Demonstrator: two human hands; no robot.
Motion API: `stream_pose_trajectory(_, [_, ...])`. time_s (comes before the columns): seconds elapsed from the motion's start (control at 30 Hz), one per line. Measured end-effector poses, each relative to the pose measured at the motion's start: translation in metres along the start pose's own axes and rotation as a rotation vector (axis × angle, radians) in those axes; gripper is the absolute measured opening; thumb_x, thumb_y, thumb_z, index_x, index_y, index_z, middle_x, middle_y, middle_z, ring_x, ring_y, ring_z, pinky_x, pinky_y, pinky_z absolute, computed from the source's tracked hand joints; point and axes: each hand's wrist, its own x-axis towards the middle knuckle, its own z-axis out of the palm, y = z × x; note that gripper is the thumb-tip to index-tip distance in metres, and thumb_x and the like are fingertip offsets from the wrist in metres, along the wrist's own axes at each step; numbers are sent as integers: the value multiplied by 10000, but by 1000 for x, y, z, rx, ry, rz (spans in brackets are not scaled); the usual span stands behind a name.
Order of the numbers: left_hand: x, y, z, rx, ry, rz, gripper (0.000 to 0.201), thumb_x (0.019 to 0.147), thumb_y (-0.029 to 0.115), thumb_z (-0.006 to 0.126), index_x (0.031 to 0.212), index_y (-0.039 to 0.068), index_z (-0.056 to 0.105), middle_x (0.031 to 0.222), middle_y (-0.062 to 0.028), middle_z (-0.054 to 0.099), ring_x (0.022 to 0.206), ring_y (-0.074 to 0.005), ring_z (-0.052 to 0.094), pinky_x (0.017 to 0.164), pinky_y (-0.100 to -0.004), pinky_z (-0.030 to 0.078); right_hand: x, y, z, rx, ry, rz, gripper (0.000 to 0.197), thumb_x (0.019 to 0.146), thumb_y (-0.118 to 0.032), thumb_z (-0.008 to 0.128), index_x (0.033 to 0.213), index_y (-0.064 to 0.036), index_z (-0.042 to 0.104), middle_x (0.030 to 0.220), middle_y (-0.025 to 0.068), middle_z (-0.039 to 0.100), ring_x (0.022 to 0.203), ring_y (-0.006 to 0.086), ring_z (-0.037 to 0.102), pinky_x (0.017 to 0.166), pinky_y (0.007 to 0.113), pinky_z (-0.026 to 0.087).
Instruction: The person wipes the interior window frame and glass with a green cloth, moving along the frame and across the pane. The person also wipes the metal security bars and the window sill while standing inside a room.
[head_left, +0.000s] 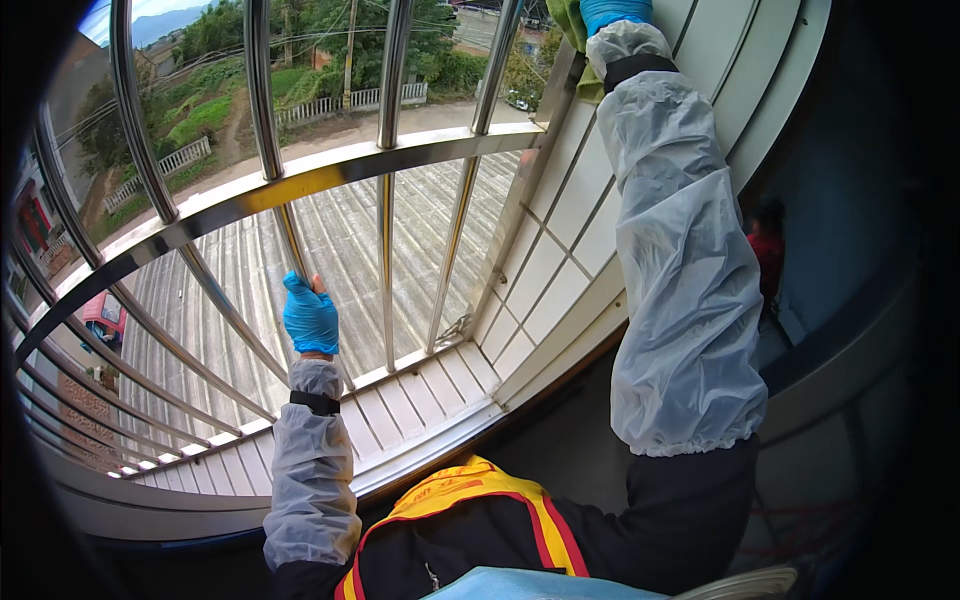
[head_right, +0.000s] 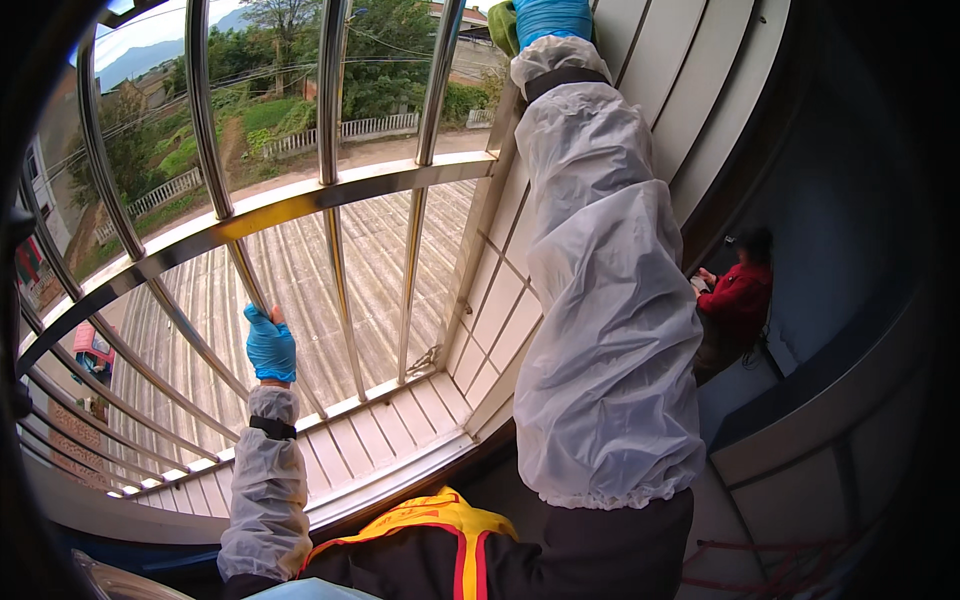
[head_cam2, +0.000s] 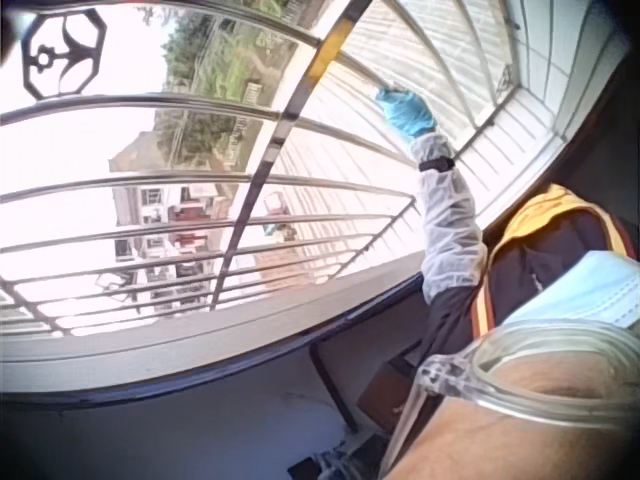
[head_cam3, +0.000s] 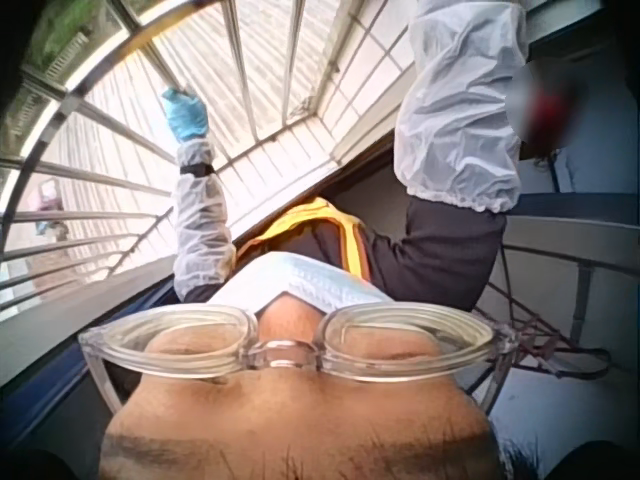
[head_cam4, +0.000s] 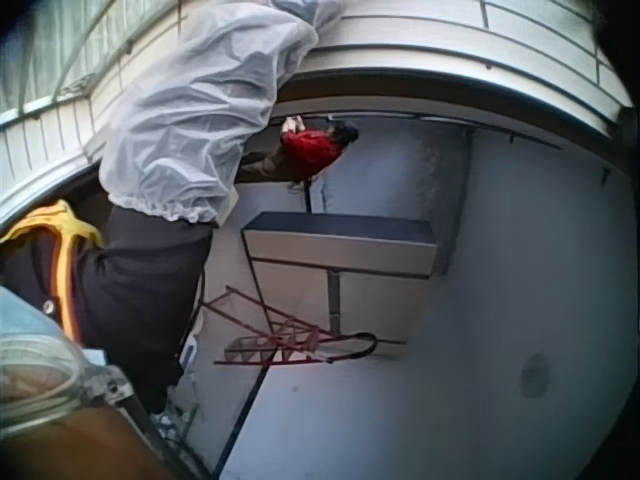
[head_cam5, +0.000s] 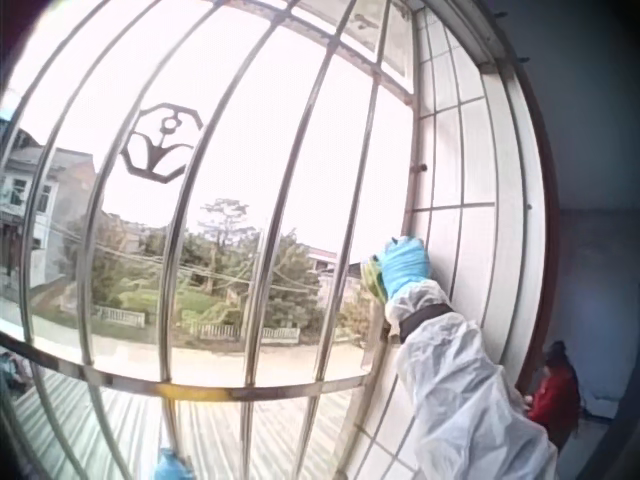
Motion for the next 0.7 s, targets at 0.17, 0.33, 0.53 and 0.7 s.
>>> stream_pose_trajectory(0.17, [2,1,0,41,18,15,181,936,196,545,966,53,437,586,-138,508,490,-347,527,436,-452,378,-54,-52,58,24,250,-61,189,843,-209,549,968,-95,633,923,90,629,847,248,607,682,380,479])
stream_pose_trajectory(0.33, [2,3,-5,15,-46,-6,187,941,216,538,958,72,419,637,-134,527,525,-344,546,449,-450,396,-134,-95,109,274,129,-18,382,881,-120,504,1262,-108,528,926,180,599,810,328,617,675,422,518])
stream_pose_trajectory(0.53, [3,6,-9,-2,-60,4,197,940,219,539,980,76,410,672,-128,526,554,-337,554,469,-444,412,-164,-98,75,633,84,195,356,963,-280,453,1305,-191,496,986,275,568,944,422,588,813,475,503])
stream_pose_trajectory(0.7, [3,6,-7,-63,-79,-33,198,943,220,537,972,74,405,653,-116,514,534,-331,540,459,-434,403,-210,-114,59,629,-13,362,704,851,-399,598,1367,8,348,1349,234,416,1012,405,531,911,432,466])
